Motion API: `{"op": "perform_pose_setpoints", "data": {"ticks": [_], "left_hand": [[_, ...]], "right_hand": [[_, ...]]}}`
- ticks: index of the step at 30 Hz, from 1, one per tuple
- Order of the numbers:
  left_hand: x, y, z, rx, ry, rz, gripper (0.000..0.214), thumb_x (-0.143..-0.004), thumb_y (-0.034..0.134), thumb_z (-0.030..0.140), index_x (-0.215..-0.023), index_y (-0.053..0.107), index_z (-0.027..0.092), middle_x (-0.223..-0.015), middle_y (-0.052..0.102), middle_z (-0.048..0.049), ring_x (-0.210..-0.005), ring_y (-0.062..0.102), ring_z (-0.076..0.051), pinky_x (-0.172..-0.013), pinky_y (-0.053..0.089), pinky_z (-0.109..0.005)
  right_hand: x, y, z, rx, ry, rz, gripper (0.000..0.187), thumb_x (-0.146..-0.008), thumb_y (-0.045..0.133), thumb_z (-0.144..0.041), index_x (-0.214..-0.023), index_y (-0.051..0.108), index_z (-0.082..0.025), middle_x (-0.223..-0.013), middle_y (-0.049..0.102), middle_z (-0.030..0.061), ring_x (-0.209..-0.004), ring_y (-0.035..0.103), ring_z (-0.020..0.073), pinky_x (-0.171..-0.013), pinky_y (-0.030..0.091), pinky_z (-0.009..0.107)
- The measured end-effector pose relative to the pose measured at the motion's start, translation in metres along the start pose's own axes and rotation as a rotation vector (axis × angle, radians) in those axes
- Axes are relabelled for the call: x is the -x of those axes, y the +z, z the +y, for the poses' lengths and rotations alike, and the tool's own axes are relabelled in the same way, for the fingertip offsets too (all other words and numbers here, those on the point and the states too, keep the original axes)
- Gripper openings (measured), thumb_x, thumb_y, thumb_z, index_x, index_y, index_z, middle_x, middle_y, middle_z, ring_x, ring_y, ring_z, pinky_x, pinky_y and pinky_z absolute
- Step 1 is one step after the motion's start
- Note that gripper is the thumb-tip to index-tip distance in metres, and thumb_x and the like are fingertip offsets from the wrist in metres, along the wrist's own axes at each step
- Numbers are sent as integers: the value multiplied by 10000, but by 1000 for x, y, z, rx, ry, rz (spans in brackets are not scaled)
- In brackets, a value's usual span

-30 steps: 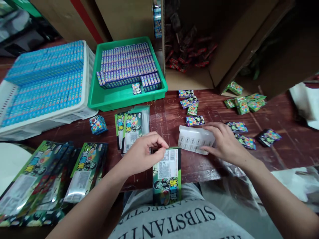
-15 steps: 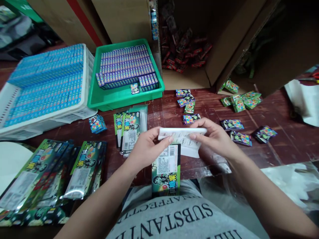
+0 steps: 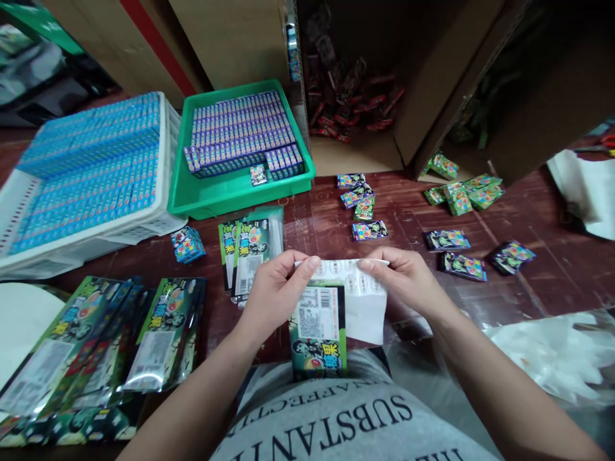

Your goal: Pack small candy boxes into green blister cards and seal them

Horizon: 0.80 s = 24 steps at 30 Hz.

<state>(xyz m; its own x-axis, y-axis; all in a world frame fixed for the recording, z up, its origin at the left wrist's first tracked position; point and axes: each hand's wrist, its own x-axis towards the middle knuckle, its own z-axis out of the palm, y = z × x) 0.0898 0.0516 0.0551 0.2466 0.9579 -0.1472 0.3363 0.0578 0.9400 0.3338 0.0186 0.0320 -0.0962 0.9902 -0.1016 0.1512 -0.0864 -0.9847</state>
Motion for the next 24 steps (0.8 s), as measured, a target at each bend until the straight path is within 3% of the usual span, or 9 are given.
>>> {"op": "perform_pose_setpoints", "data": {"ticks": [4, 10, 13, 15, 17, 20, 24], "left_hand": [[1, -3, 1, -28, -24, 26, 345, -916, 666, 504, -796, 671, 180, -650, 599, 21, -591, 489, -115, -527, 371, -233], [-3, -3, 1, -29, -32, 7, 324, -923, 658, 492, -812, 675, 188, -698, 639, 8, -628, 524, -124, -554, 404, -237], [-5, -3, -1, -22, -19, 2, 319, -923, 660, 489, -811, 677, 190, -704, 646, 5, -634, 532, -125, -560, 414, -238], [-6, -3, -1, -14, -11, -1, 303, -922, 666, 475, -822, 686, 189, -718, 654, 2, -647, 544, -125, -576, 424, -237], [-7, -3, 1, 20, -26, -20, 262, -913, 683, 452, -892, 708, 191, -767, 684, -5, -679, 575, -129, -602, 447, -238], [-9, -1, 4, 94, -76, -67, 247, -899, 705, 424, -993, 721, 195, -856, 728, -19, -738, 621, -140, -646, 486, -245], [-13, 0, 4, 93, -94, -56, 223, -897, 708, 408, -942, 724, 191, -844, 732, -16, -729, 622, -139, -630, 483, -236]], "right_hand": [[-5, -15, -2, 3, -27, -47, 309, -880, 751, -450, -1097, 731, -231, -1004, 757, 31, -873, 675, 172, -794, 542, 313], [-14, -36, -14, 122, -157, -44, 216, -926, 700, -433, -901, 710, -219, -966, 737, 51, -916, 663, 199, -863, 519, 349], [-16, -38, -15, 79, -79, -67, 247, -899, 731, -445, -1020, 712, -230, -1082, 745, 55, -999, 674, 210, -909, 519, 362], [-16, -35, -11, 64, -11, -154, 256, -882, 752, -440, -1015, 721, -224, -1068, 749, 47, -977, 676, 199, -885, 522, 349], [-17, -30, -6, 45, 24, -179, 232, -881, 753, -433, -893, 711, -206, -925, 738, 27, -856, 659, 170, -794, 520, 316], [-17, -22, -1, -7, -11, -82, 255, -872, 763, -425, -824, 655, -199, -792, 679, -4, -734, 601, 138, -688, 492, 281], [-17, -21, 1, 9, -60, -51, 267, -882, 752, -434, -818, 636, -202, -778, 651, -11, -717, 579, 136, -657, 473, 273]]}}
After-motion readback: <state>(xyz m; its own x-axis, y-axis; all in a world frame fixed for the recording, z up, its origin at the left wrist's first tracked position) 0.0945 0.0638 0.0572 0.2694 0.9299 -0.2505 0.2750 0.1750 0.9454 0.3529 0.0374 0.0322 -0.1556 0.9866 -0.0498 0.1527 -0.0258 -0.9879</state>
